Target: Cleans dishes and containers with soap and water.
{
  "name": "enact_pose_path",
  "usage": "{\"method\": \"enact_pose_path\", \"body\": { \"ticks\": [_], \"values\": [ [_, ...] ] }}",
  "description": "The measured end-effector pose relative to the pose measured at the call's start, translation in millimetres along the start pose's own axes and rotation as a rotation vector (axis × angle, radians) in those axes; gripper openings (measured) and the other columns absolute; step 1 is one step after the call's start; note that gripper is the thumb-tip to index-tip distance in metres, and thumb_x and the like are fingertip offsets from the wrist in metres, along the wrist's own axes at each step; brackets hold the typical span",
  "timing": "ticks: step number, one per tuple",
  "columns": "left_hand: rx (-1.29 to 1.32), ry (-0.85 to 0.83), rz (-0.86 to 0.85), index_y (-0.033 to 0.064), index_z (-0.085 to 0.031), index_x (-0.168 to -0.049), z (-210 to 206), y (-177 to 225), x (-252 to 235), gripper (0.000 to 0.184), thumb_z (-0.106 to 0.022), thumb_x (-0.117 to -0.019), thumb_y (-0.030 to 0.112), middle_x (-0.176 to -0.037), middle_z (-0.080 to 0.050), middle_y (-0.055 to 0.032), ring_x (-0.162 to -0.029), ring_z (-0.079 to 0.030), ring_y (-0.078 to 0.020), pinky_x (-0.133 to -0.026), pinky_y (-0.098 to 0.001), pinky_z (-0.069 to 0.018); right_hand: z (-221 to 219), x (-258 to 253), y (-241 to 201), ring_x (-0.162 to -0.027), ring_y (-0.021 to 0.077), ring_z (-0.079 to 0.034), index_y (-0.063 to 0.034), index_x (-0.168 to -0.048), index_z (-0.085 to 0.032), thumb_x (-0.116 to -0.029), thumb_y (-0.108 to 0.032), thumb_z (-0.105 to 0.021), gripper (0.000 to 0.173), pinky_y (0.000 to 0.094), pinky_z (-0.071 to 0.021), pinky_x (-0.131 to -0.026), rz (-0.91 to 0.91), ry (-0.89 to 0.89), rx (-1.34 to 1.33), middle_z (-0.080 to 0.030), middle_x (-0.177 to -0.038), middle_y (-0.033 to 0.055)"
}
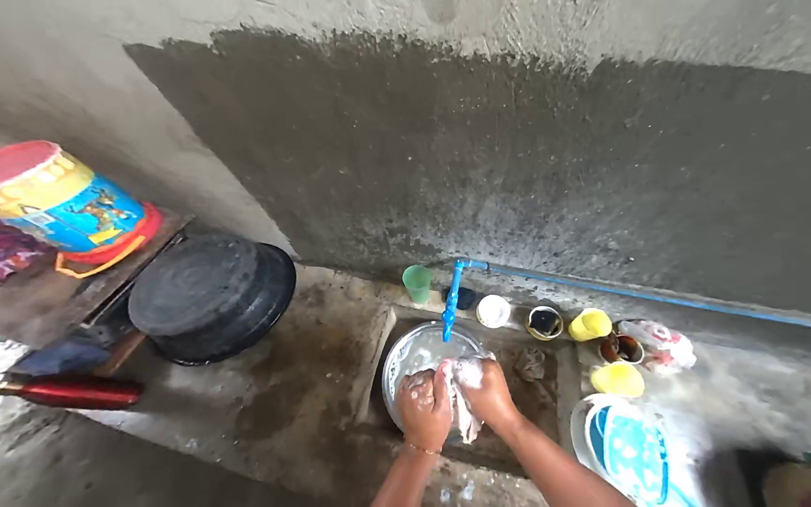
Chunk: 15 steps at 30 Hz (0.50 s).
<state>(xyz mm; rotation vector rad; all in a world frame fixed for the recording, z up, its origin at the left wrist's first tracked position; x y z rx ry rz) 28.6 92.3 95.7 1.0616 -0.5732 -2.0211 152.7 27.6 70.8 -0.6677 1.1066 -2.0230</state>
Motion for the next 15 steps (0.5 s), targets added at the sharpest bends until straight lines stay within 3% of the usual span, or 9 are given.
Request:
{"method": "enact_pose_path", "body": {
  "ticks": [2, 4, 6, 8, 10, 13, 15],
  "values": [
    [0.050, -0.015, 0.031, 0.0017, -0.062, -0.060, 6, -2, 0, 0.056, -0.045, -0.1035, 0.033, -0.057, -0.059, -0.0084, -0.059, -0.063, -0.0198, -0.066, -0.0385, -0.0523, 0, -8, 29, -0.107, 0.0314, -0.067, 0.0105, -0.111, -0.069, -0.0919, -0.015, -0.071, 0.032, 0.0468, -0.0500, -0.101, -0.132, -0.061, -0.135, -0.070, -0.109, 0.0247],
    [0.102, -0.033, 0.125, 0.0019, -0.060, -0.059, 12, -8, -2, 0.055, -0.046, -0.1028, 0.031, -0.055, -0.055, -0.0046, -0.057, -0.058, -0.0135, -0.064, -0.0329, -0.0504, 5, -19, 66, -0.099, 0.0243, -0.068, 0.0072, -0.112, -0.068, -0.0946, -0.014, -0.070, 0.028, 0.0431, -0.0542, -0.094, -0.253, -0.051, -0.211, -0.070, -0.105, 0.0195],
    [0.111, -0.063, 0.175, 0.0058, -0.054, -0.055, 7, -17, 2, 0.056, -0.045, -0.1026, 0.034, -0.051, -0.049, -0.0011, -0.053, -0.054, -0.0111, -0.061, -0.0316, -0.0476, 6, -21, 81, -0.101, 0.0270, -0.068, 0.0071, -0.110, -0.069, -0.0953, -0.020, -0.070, 0.031, 0.0453, -0.0532, -0.095, -0.282, -0.047, -0.154, -0.070, -0.105, 0.0210],
    [0.113, -0.068, 0.219, 0.0042, -0.054, -0.055, 3, -23, 2, 0.056, -0.045, -0.1028, 0.031, -0.052, -0.048, -0.0014, -0.054, -0.053, -0.0114, -0.061, -0.0319, -0.0468, 13, -19, 60, -0.114, 0.0377, -0.064, 0.0101, -0.112, -0.069, -0.0951, -0.025, -0.070, 0.039, 0.0520, -0.0469, -0.105, -0.222, -0.038, -0.014, -0.068, -0.114, 0.0284],
    [0.106, -0.035, 0.166, 0.0035, -0.056, -0.056, -1, -16, 0, 0.055, -0.046, -0.1022, 0.031, -0.053, -0.051, -0.0037, -0.056, -0.056, -0.0137, -0.063, -0.0338, -0.0484, 16, -8, 21, -0.111, 0.0441, -0.065, 0.0110, -0.106, -0.071, -0.0918, -0.027, -0.072, 0.040, 0.0580, -0.0462, -0.104, -0.089, 0.004, 0.099, -0.070, -0.108, 0.0305],
    [0.149, -0.024, 0.095, -0.0013, -0.070, -0.070, -6, -8, 2, 0.055, -0.043, -0.1048, 0.032, -0.066, -0.067, -0.0107, -0.070, -0.067, -0.0194, -0.078, -0.0381, -0.0532, 12, 11, -29, -0.090, 0.0402, -0.072, 0.0074, -0.089, -0.074, -0.0826, -0.028, -0.073, 0.036, 0.0593, -0.0533, -0.088, 0.162, 0.157, 0.153, -0.074, -0.088, 0.0237],
    [0.165, -0.019, 0.057, 0.0012, -0.067, -0.067, -2, -6, -3, 0.055, -0.043, -0.1042, 0.034, -0.062, -0.063, -0.0072, -0.067, -0.064, -0.0158, -0.076, -0.0355, -0.0513, 11, 4, -22, -0.095, 0.0389, -0.071, 0.0090, -0.093, -0.074, -0.0855, -0.026, -0.072, 0.036, 0.0564, -0.0523, -0.092, 0.123, 0.117, 0.054, -0.073, -0.093, 0.0253]
  ]
}}
Point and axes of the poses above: each hand's wrist, its own x-axis away from the middle knuckle, its own z-axis out of the back of the hand, y = z × x, the point moved 10 cm from there along -x, towards the middle knuckle
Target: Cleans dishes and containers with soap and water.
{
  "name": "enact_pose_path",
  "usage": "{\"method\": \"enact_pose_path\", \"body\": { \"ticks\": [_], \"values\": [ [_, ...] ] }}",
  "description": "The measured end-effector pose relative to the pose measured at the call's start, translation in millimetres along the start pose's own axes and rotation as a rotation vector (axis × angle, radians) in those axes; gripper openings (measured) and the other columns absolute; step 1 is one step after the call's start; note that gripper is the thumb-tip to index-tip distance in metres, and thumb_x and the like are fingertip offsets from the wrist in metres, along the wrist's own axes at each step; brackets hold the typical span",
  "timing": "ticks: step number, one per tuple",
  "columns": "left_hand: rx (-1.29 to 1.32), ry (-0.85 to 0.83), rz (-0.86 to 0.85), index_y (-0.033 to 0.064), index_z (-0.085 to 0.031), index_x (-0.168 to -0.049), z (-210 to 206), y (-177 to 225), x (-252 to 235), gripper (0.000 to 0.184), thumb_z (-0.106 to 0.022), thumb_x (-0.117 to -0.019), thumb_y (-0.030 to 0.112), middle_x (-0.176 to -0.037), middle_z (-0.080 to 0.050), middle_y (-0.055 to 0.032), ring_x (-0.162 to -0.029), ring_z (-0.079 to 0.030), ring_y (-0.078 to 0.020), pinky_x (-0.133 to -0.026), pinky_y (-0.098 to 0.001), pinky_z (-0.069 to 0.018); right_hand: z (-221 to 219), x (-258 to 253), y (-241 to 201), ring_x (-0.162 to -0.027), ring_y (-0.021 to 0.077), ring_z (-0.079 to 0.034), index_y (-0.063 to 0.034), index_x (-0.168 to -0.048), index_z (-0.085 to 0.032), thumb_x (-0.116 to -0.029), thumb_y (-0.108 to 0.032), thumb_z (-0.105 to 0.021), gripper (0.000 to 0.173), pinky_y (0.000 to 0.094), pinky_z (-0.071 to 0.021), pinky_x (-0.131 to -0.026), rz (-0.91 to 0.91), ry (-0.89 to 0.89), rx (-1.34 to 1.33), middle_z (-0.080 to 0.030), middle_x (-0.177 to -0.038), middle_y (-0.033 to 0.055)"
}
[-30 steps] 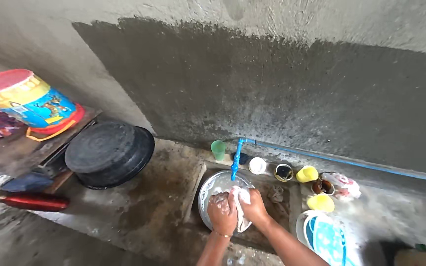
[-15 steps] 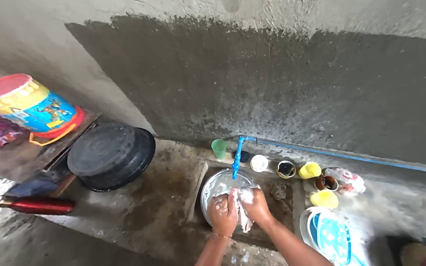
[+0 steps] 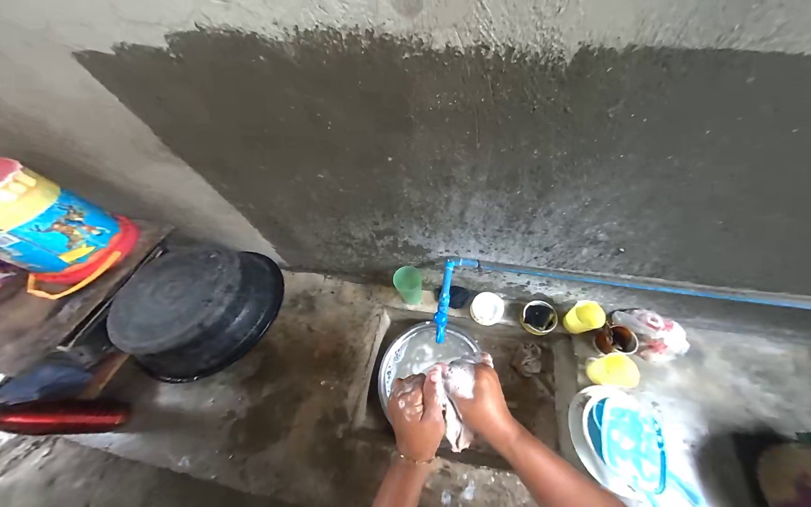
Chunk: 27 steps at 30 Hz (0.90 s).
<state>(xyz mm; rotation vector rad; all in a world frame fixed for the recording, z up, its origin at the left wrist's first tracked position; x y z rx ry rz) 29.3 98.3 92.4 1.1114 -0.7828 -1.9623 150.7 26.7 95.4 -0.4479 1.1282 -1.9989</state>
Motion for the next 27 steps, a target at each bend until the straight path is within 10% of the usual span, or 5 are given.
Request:
{"method": "enact_pose_path", "body": {
  "ticks": [6, 12, 15, 18, 27],
  "values": [
    [0.172, 0.047, 0.227, 0.0088, -0.049, -0.055, 17, -15, -2, 0.045, -0.051, -0.0995, 0.017, -0.051, -0.040, 0.0123, -0.049, -0.041, 0.0094, -0.052, -0.0105, -0.0374, 1, -19, 97, -0.115, 0.0347, -0.063, 0.0089, -0.117, -0.067, -0.0979, -0.031, -0.068, 0.044, 0.0487, -0.0475, -0.105, -0.421, -0.131, -0.129, -0.067, -0.118, 0.0270],
    [0.293, 0.009, 0.259, -0.0024, -0.068, -0.080, -7, -23, 12, 0.043, -0.044, -0.1045, 0.025, -0.068, -0.061, 0.0076, -0.069, -0.059, 0.0080, -0.073, -0.0137, -0.0508, 0, 3, -14, -0.079, 0.0365, -0.074, 0.0030, -0.078, -0.073, -0.0809, -0.033, -0.073, 0.036, 0.0554, -0.0572, -0.078, 0.189, 0.078, 0.200, -0.073, -0.077, 0.0194],
    [0.306, 0.026, 0.262, 0.0086, -0.054, -0.062, 1, -25, 4, 0.045, -0.042, -0.1021, 0.025, -0.055, -0.047, 0.0099, -0.054, -0.049, 0.0034, -0.059, -0.0167, -0.0455, -15, -10, 34, -0.113, 0.0422, -0.065, 0.0131, -0.111, -0.068, -0.0930, -0.025, -0.071, 0.042, 0.0548, -0.0472, -0.104, -0.207, -0.253, -0.003, -0.068, -0.112, 0.0312],
    [0.490, 0.037, 0.469, 0.0234, -0.046, -0.062, 4, -39, 8, 0.044, -0.037, -0.1048, 0.019, -0.052, -0.041, 0.0177, -0.046, -0.042, 0.0060, -0.049, -0.0131, -0.0402, -16, -21, 109, -0.102, 0.0304, -0.066, 0.0081, -0.116, -0.065, -0.1004, -0.024, -0.065, 0.036, 0.0487, -0.0516, -0.095, -0.524, -0.232, -0.171, -0.068, -0.109, 0.0235],
    [0.038, -0.076, 0.349, -0.0017, -0.064, -0.068, -18, -33, 17, 0.051, -0.042, -0.1038, 0.028, -0.061, -0.058, -0.0066, -0.064, -0.061, -0.0153, -0.071, -0.0359, -0.0513, -22, 3, 54, -0.110, 0.0411, -0.066, 0.0122, -0.108, -0.069, -0.0925, -0.030, -0.070, 0.045, 0.0541, -0.0480, -0.103, -0.283, -0.147, -0.040, -0.069, -0.108, 0.0300]
  ]
}}
Point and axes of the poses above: each hand's wrist, its own x-axis away from the middle knuckle, its own z-axis out of the back of the hand, y = z × x, the point moved 10 cm from there along -x, towards the middle knuckle
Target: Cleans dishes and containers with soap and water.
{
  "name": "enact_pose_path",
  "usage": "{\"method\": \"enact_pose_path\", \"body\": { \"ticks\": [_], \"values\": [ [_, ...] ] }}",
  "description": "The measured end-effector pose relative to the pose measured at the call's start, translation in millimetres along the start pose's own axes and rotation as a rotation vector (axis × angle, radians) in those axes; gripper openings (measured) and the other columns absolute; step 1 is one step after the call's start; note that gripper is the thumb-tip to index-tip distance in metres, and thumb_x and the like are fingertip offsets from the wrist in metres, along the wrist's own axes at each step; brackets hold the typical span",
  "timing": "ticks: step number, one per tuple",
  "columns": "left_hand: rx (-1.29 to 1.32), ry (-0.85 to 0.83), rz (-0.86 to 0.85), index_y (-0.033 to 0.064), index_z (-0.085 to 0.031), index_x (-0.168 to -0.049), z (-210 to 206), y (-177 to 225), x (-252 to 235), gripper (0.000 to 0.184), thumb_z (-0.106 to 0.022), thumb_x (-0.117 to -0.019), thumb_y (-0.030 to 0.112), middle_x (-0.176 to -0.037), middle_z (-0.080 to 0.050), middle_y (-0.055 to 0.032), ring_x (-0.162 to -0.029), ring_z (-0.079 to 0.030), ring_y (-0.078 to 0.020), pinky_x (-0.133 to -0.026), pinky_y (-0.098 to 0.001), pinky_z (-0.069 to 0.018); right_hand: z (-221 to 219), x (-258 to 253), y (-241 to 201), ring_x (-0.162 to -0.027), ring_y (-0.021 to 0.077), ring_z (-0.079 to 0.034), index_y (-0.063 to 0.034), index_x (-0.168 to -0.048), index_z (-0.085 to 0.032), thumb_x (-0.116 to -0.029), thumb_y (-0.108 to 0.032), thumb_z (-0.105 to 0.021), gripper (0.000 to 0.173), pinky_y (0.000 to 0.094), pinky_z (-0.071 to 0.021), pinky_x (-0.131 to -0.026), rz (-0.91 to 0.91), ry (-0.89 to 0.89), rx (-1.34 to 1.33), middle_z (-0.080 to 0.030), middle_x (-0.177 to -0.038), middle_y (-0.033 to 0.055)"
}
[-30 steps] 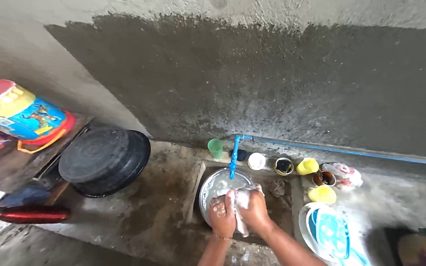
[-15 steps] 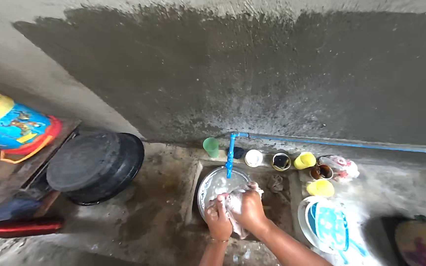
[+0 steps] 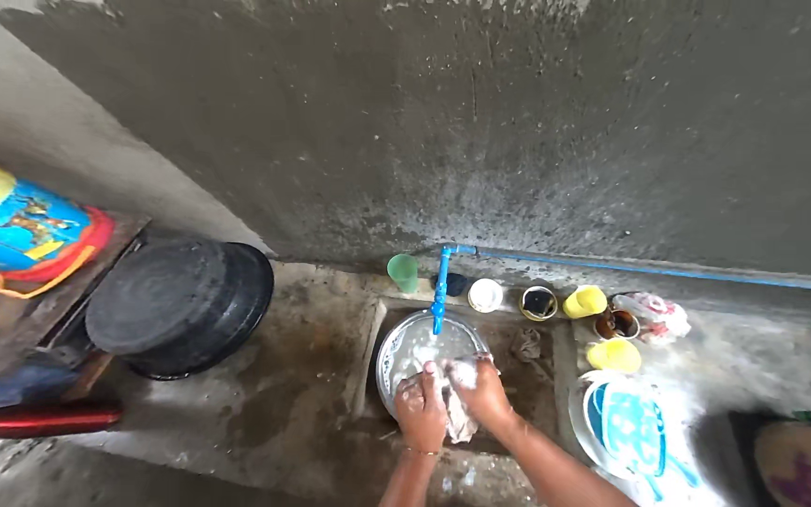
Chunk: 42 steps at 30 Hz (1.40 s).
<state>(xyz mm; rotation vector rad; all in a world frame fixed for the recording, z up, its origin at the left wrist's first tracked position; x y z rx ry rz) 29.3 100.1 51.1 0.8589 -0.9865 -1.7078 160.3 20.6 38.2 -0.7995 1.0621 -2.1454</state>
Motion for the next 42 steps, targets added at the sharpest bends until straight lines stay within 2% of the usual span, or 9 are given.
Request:
{"method": "enact_pose_path", "body": {
  "ticks": [3, 8, 12, 19, 25, 31, 35, 38, 42],
  "values": [
    [0.280, 0.067, 0.102, 0.0190, -0.045, -0.058, 13, -6, -4, 0.046, -0.044, -0.1038, 0.018, -0.050, -0.036, 0.0152, -0.045, -0.039, 0.0053, -0.047, -0.0146, -0.0371, 9, -28, 65, -0.102, 0.0311, -0.066, 0.0086, -0.112, -0.067, -0.0979, -0.023, -0.067, 0.034, 0.0492, -0.0517, -0.095, -0.240, 0.000, -0.179, -0.069, -0.106, 0.0239],
    [0.171, 0.048, 0.162, 0.0092, -0.054, -0.061, -3, -12, -5, 0.043, -0.048, -0.1028, 0.020, -0.054, -0.046, 0.0103, -0.053, -0.048, 0.0029, -0.059, -0.0191, -0.0445, 15, -14, 21, -0.116, 0.0452, -0.062, 0.0096, -0.110, -0.071, -0.0943, -0.033, -0.070, 0.045, 0.0585, -0.0420, -0.109, -0.108, -0.013, 0.117, -0.069, -0.112, 0.0305],
    [0.092, -0.052, 0.038, 0.0002, -0.071, -0.079, -13, 1, -7, 0.045, -0.044, -0.1035, 0.027, -0.066, -0.062, 0.0022, -0.067, -0.059, -0.0015, -0.072, -0.0248, -0.0507, 9, 3, -24, -0.095, 0.0421, -0.071, 0.0073, -0.092, -0.074, -0.0848, -0.032, -0.073, 0.040, 0.0591, -0.0519, -0.092, 0.162, 0.122, 0.137, -0.073, -0.092, 0.0255],
    [0.603, -0.027, 0.323, 0.0264, -0.041, -0.061, 1, -38, -21, 0.054, -0.021, -0.1104, 0.032, -0.052, -0.041, 0.0148, -0.048, -0.043, 0.0026, -0.050, -0.0153, -0.0410, 25, -36, 66, -0.085, 0.0024, -0.063, 0.0085, -0.115, -0.063, -0.1015, -0.007, -0.058, 0.021, 0.0226, -0.0538, -0.082, -0.258, 0.131, -0.618, -0.068, -0.097, 0.0071],
    [-0.320, -0.105, -0.087, -0.0011, -0.065, -0.064, -20, -3, -13, 0.062, -0.039, -0.1041, 0.037, -0.061, -0.062, -0.0143, -0.066, -0.066, -0.0314, -0.072, -0.0541, -0.0515, 4, -29, 14, -0.110, 0.0408, -0.066, 0.0078, -0.104, -0.072, -0.0939, -0.037, -0.069, 0.046, 0.0557, -0.0455, -0.104, -0.180, 0.037, 0.043, -0.071, -0.106, 0.0271],
    [0.100, -0.011, 0.025, 0.0162, -0.046, -0.057, 10, -20, -13, 0.048, -0.040, -0.1028, 0.030, -0.052, -0.039, 0.0127, -0.049, -0.044, 0.0038, -0.053, -0.0170, -0.0413, -1, -32, 36, -0.102, 0.0294, -0.067, 0.0067, -0.105, -0.072, -0.0978, -0.029, -0.067, 0.037, 0.0467, -0.0503, -0.098, -0.111, -0.036, -0.125, -0.071, -0.103, 0.0223],
    [0.236, 0.037, 0.162, 0.0171, -0.048, -0.061, 2, -38, -6, 0.042, -0.041, -0.1023, 0.021, -0.053, -0.040, 0.0152, -0.049, -0.043, 0.0066, -0.052, -0.0140, -0.0406, 0, -18, -3, -0.101, 0.0413, -0.070, 0.0086, -0.097, -0.074, -0.0935, -0.036, -0.069, 0.045, 0.0560, -0.0508, -0.099, 0.118, 0.101, 0.184, -0.073, -0.097, 0.0263],
    [0.298, 0.003, 0.163, 0.0063, -0.064, -0.073, -1, -35, -1, 0.037, -0.046, -0.1030, 0.015, -0.062, -0.058, 0.0115, -0.061, -0.058, 0.0057, -0.064, -0.0167, -0.0524, -6, 5, -43, -0.074, 0.0341, -0.073, 0.0004, -0.075, -0.074, -0.0834, -0.036, -0.073, 0.038, 0.0534, -0.0572, -0.077, 0.426, 0.293, 0.253, -0.072, -0.073, 0.0167],
    [0.540, 0.068, 0.214, 0.0282, -0.043, -0.057, 18, -33, -12, 0.050, -0.035, -0.1061, 0.022, -0.049, -0.038, 0.0184, -0.044, -0.039, 0.0055, -0.046, -0.0138, -0.0368, 8, -21, 6, -0.103, 0.0366, -0.069, 0.0121, -0.103, -0.071, -0.0907, -0.026, -0.074, 0.040, 0.0509, -0.0494, -0.102, 0.106, 0.064, -0.056, -0.072, -0.102, 0.0267]
  ]
}}
Point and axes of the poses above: each hand's wrist, its own x-axis away from the middle knuckle, its own z-axis out of the back of the hand, y = z × x, the point moved 10 cm from there along -x, towards the middle knuckle
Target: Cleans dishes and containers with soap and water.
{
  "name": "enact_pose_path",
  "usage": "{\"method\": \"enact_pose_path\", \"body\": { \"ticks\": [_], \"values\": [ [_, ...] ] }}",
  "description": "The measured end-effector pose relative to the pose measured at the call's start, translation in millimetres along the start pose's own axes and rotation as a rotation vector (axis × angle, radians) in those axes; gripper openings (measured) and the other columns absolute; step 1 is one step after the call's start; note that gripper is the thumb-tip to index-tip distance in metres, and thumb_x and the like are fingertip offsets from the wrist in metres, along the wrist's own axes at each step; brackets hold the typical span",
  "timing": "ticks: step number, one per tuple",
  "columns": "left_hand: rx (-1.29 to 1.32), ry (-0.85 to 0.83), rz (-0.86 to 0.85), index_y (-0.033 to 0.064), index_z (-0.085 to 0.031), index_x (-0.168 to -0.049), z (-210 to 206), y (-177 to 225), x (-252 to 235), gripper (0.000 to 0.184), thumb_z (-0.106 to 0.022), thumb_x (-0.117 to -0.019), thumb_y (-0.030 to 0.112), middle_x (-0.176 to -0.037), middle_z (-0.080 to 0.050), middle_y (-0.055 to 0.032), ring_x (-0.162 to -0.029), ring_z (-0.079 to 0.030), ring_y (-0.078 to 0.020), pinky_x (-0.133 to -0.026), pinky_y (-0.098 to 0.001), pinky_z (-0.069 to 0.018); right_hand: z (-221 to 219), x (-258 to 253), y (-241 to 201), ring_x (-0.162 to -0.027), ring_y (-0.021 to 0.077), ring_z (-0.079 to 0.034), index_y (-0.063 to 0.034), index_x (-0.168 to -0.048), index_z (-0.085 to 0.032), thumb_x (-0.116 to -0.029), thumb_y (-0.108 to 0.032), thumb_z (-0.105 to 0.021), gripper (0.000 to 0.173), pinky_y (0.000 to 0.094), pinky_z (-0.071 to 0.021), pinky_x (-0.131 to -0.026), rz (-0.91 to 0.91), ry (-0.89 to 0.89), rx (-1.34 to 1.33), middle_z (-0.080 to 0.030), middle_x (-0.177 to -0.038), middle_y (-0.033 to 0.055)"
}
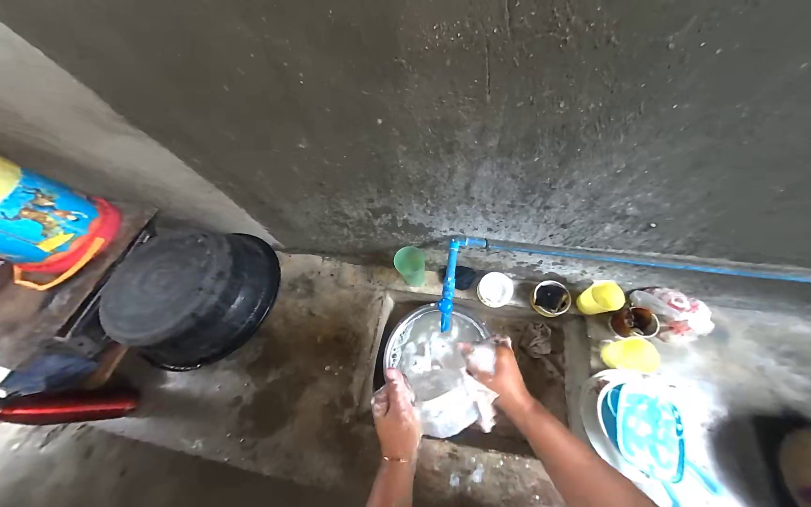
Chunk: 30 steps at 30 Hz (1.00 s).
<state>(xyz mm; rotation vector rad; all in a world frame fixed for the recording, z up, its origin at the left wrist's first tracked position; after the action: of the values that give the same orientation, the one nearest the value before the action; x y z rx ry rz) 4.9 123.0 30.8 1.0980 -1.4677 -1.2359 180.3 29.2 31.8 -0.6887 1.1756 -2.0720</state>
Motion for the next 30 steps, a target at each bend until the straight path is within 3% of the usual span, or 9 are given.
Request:
{"method": "enact_pose_path", "body": {
  "ticks": [2, 4, 8, 13, 17, 19, 22, 26, 30],
  "values": [
    [0.023, -0.028, 0.018, 0.0283, -0.045, -0.058, -3, -2, 1, 0.049, -0.034, -0.1057, 0.022, -0.051, -0.040, 0.0183, -0.047, -0.042, 0.0057, -0.049, -0.0141, -0.0388, 5, -6, 11, -0.095, 0.0261, -0.069, 0.0089, -0.101, -0.071, -0.0941, -0.030, -0.071, 0.039, 0.0432, -0.0531, -0.093, -0.085, 0.001, -0.089, -0.072, -0.098, 0.0213],
    [-0.219, -0.076, -0.049, 0.0157, -0.051, -0.065, -13, -1, 8, 0.041, -0.038, -0.1041, 0.019, -0.058, -0.046, 0.0111, -0.057, -0.050, 0.0017, -0.062, -0.0174, -0.0466, 4, -6, 6, -0.101, 0.0346, -0.069, 0.0093, -0.102, -0.072, -0.0939, -0.036, -0.070, 0.046, 0.0503, -0.0513, -0.097, -0.105, -0.003, 0.033, -0.072, -0.100, 0.0248],
    [-0.734, -0.021, -0.527, 0.0024, -0.061, -0.060, -37, 27, 30, 0.060, -0.040, -0.1037, 0.037, -0.058, -0.059, -0.0087, -0.064, -0.063, -0.0211, -0.076, -0.0404, -0.0513, -10, 7, -32, -0.096, 0.0428, -0.071, 0.0073, -0.093, -0.075, -0.0907, -0.039, -0.069, 0.047, 0.0585, -0.0483, -0.099, 0.047, 0.091, 0.179, -0.074, -0.092, 0.0255],
    [-0.040, -0.016, -0.069, 0.0291, -0.047, -0.061, 1, 25, 15, 0.047, -0.034, -0.1061, 0.029, -0.054, -0.044, 0.0202, -0.050, -0.046, 0.0073, -0.051, -0.0124, -0.0419, -1, -4, 42, -0.092, 0.0184, -0.067, 0.0097, -0.109, -0.068, -0.0973, -0.017, -0.067, 0.030, 0.0371, -0.0549, -0.089, -0.274, 0.012, -0.274, -0.070, -0.098, 0.0167],
    [-0.154, 0.144, 0.272, 0.0095, -0.054, -0.074, 20, -18, 16, 0.057, -0.027, -0.1104, 0.043, -0.062, -0.052, 0.0024, -0.058, -0.056, -0.0069, -0.061, -0.0280, -0.0532, 1, -12, 81, -0.064, 0.0048, -0.062, 0.0045, -0.103, -0.064, -0.1080, -0.015, -0.048, 0.026, 0.0249, -0.0567, -0.064, -0.341, 0.191, -0.715, -0.064, -0.073, 0.0009],
    [-0.212, 0.192, 0.455, -0.0033, -0.065, -0.100, 27, -39, 19, 0.068, -0.028, -0.1093, 0.052, -0.084, -0.065, -0.0133, -0.079, -0.066, -0.0185, -0.077, -0.0405, -0.0572, 10, -16, 75, -0.063, 0.0067, -0.065, 0.0015, -0.101, -0.064, -0.1108, -0.022, -0.042, 0.034, 0.0261, -0.0587, -0.063, -0.306, 0.260, -0.813, -0.067, -0.071, 0.0011],
    [-0.278, 0.204, 0.530, -0.0068, -0.068, -0.110, 25, -49, 24, 0.071, -0.032, -0.1081, 0.055, -0.103, -0.068, -0.0234, -0.098, -0.066, -0.0279, -0.090, -0.0491, -0.0529, 6, 2, 27, -0.093, 0.0145, -0.067, 0.0127, -0.121, -0.060, -0.1031, -0.012, -0.047, 0.033, 0.0323, -0.0563, -0.087, -0.132, 0.143, -0.488, -0.069, -0.102, 0.0147],
    [-0.034, 0.188, 0.396, 0.0031, -0.065, -0.095, 2, -35, 25, 0.042, -0.041, -0.1102, 0.035, -0.078, -0.066, -0.0018, -0.073, -0.066, -0.0059, -0.070, -0.0254, -0.0573, -44, 39, -44, -0.105, 0.0360, -0.073, -0.0006, -0.103, -0.078, -0.0862, -0.040, -0.069, 0.044, 0.0571, -0.0565, -0.092, 0.372, 0.165, 0.270, -0.076, -0.105, 0.0184],
    [-0.230, 0.213, 0.374, -0.0033, -0.070, -0.092, 18, -26, 21, 0.048, -0.049, -0.1079, 0.037, -0.081, -0.066, -0.0101, -0.076, -0.063, -0.0139, -0.076, -0.0356, -0.0541, -26, 2, 1, -0.109, 0.0406, -0.067, 0.0083, -0.112, -0.072, -0.0902, -0.022, -0.071, 0.037, 0.0575, -0.0501, -0.100, -0.019, -0.048, 0.067, -0.071, -0.110, 0.0274]
  ]
}}
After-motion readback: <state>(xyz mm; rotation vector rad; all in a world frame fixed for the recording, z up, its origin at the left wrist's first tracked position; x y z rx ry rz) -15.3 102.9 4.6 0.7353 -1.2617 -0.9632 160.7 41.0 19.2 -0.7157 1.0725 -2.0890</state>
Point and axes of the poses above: each hand's wrist, its own x-axis away from the middle knuckle, its own z-axis out of the back of the hand, y = z × x, the point moved 10 cm from there along -x, towards the middle knuckle
